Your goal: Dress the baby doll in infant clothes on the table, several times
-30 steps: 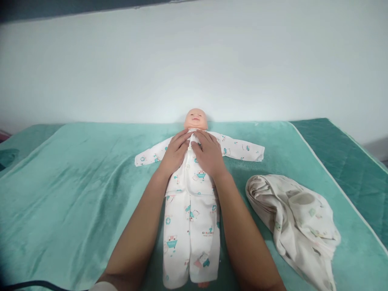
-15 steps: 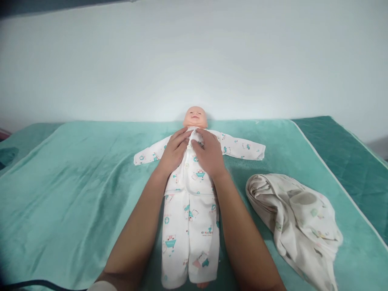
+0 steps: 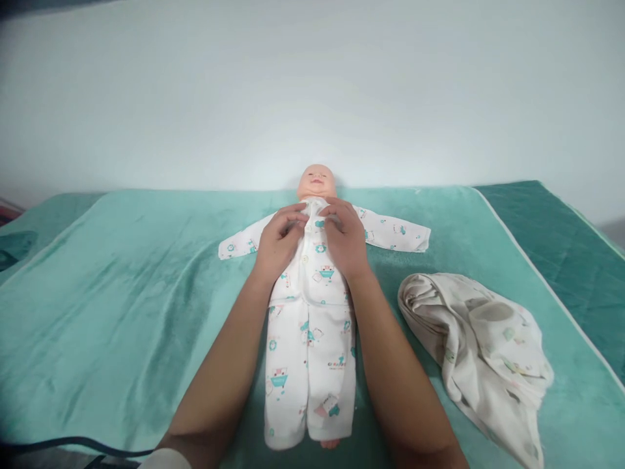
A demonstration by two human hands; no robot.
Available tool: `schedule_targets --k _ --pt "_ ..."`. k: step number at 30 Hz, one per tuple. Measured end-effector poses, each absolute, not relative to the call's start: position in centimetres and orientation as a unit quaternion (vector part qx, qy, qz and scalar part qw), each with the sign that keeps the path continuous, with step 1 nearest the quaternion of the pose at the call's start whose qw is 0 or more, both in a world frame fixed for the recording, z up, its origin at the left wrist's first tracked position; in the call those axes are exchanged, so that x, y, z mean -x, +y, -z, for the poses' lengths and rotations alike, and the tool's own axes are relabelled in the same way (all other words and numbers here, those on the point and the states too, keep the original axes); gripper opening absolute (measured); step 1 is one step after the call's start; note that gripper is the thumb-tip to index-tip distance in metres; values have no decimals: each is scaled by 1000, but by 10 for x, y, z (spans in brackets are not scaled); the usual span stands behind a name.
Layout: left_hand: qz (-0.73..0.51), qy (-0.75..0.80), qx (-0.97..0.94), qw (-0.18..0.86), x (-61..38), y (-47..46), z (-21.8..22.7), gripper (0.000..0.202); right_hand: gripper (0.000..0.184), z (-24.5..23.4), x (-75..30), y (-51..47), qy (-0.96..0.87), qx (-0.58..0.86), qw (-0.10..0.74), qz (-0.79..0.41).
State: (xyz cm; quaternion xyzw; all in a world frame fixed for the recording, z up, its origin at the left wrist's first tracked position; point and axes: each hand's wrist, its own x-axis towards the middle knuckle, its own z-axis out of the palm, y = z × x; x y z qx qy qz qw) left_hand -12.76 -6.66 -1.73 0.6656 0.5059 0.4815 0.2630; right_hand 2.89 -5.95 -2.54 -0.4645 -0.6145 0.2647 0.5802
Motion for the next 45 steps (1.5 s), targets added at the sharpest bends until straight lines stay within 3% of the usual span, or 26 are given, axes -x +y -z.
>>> schedule_targets --k 10,22,45 --pt "-486 474 -683 270 141 -90 30 18 25 30 -21 -99 -660 485 543 -184" --pt "-500 454 -684 276 142 -83 32 22 28 39 -23 -104 -654 469 567 -175" --pt "-484 446 -690 302 147 -81 33 24 31 36 -27 -103 -736 463 479 -122"
